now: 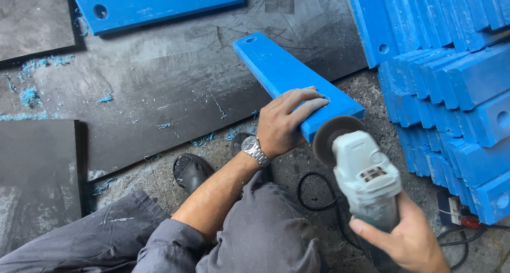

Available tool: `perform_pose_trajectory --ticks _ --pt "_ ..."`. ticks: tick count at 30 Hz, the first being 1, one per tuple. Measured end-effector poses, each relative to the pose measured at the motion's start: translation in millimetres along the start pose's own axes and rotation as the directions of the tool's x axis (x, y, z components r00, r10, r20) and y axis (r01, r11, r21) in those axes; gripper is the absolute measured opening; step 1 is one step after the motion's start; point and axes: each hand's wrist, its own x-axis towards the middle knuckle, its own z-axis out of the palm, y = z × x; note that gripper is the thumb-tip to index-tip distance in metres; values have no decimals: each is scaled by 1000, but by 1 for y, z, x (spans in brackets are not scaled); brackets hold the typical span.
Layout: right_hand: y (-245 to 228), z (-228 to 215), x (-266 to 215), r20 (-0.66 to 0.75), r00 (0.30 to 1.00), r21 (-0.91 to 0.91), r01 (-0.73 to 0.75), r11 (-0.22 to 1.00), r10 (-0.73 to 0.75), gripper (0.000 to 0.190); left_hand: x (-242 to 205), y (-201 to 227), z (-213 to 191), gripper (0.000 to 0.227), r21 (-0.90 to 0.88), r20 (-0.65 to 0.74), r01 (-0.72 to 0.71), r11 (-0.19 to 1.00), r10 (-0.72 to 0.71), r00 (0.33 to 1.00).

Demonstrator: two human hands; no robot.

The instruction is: Grinding and deburring the edges of blue plastic components using an angle grinder and a deburring tool.

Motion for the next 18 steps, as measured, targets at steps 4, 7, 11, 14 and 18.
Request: perform_pose_trajectory --ticks 4,7,11,14,18 --pt "15 -14 1 -34 990 244 -125 962 137 68 2 -1 -4 61 4 31 0 1000 -1 1000" --pt "15 -16 4 -150 972 441 -98 892 181 55 1 -4 -2 64 -21 54 -30 999 31 998" --pt "27 -9 8 -243 946 591 -31 806 214 46 6 -26 3 59 6 -101 23 1000 -22 995" --pt "52 0 12 -230 950 685 5 728 210 46 8 -81 13 54 35 -210 140 990 -130 969" --pt "66 10 26 -147 956 766 -53 640 255 49 32 -135 0 50 136 -174 185 973 -160 972"
